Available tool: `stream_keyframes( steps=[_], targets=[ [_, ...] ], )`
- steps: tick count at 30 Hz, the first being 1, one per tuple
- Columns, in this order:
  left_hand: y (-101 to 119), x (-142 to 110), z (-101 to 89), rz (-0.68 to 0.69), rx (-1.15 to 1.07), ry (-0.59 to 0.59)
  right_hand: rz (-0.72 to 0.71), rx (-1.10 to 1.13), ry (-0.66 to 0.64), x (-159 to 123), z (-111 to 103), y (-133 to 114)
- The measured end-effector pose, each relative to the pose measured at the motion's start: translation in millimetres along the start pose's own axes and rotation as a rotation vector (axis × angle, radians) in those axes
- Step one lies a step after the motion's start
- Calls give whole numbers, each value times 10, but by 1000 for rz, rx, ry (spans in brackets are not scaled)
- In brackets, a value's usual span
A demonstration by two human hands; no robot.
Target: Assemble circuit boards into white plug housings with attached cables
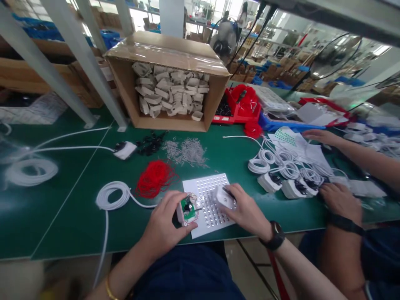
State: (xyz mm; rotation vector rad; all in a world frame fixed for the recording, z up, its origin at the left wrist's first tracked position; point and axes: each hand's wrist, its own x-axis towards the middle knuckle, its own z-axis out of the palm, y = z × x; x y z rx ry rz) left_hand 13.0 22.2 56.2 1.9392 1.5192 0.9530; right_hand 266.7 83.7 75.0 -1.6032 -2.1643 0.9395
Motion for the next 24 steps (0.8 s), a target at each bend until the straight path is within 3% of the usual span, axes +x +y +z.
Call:
stream_keyframes(
  steps=[2,5,8,12,18,24],
  targets=[
    [141,40,-74,48,79,-10,78,462,-5,32,42,-103],
    [272,77,-107,70,191,-24,287,1086,-186,89,215,-273],
    [313,76,-91,69,274,-53,382,1298,-250,153,445,-412],
    [332,70,-103,64,340,-98,260,1184,-263,182,576,-537],
    [306,95,-97,64,378,-110,-284,573,-136,136,441,-623],
    [147,63,4,69,238,10,-331,431,-141,123,455,-599]
  ],
)
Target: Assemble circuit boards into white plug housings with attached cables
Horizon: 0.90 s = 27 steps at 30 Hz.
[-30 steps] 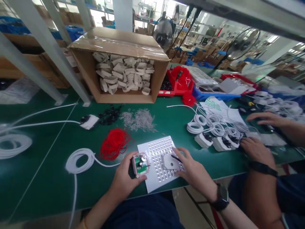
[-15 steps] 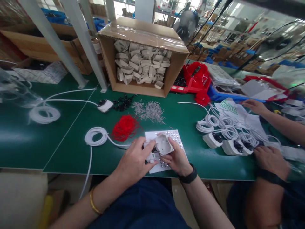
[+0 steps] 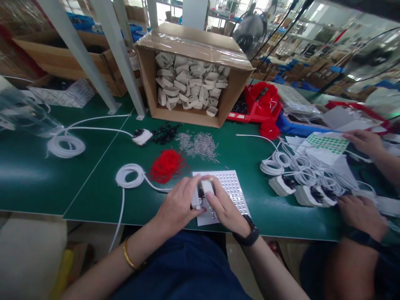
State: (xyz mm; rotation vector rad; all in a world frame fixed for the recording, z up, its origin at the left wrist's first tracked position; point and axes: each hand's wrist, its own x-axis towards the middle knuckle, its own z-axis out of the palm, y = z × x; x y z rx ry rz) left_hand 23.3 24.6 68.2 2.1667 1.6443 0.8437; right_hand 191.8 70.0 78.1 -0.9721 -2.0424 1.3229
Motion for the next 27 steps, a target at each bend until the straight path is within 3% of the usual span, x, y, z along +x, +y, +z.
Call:
stream_keyframes(
  steps=[6,11,15,18,23,27],
  targets=[
    [-12,-9,-5,-13,6,-68,39,12,-30,-3,28,30],
    [-6,-39,40,-42,-108,-8,67,-87,71,-15,201,36],
    [-130,-98,58,-56,-288,19,84,-157,92,-8,290,14],
    [-270,-149,80,-89,-514,58,86,-1,113,-3,335,39],
    [-405,-259,176,-217,-939,91,405,524,38,-33,536,105],
    [-474,-288,137,-220,-1070,0,412,675,184,-34,681,96]
  ],
)
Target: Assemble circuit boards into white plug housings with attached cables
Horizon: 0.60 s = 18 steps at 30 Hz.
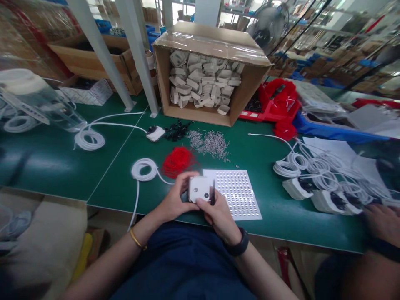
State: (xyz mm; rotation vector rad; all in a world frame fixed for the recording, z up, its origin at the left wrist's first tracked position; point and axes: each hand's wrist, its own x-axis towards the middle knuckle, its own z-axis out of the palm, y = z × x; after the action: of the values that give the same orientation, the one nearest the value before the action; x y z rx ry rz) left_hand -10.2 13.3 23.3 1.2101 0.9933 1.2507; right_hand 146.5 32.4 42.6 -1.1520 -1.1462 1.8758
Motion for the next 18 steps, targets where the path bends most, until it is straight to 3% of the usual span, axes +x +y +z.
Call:
stream_keyframes(
  steps=[3,6,9,18],
  targets=[
    [89,73,-106,-74,-65,-98,-20,22,51,-5,42,5],
    [208,210,-163,-166,65,-94,-17,46,77,-23,66,4],
    [303,349,-145,-257,188,-115,5,79,80,-52,103,15],
    [328,474,-74,-386,130,-129,124,227,63,-116,207,58]
  ],
)
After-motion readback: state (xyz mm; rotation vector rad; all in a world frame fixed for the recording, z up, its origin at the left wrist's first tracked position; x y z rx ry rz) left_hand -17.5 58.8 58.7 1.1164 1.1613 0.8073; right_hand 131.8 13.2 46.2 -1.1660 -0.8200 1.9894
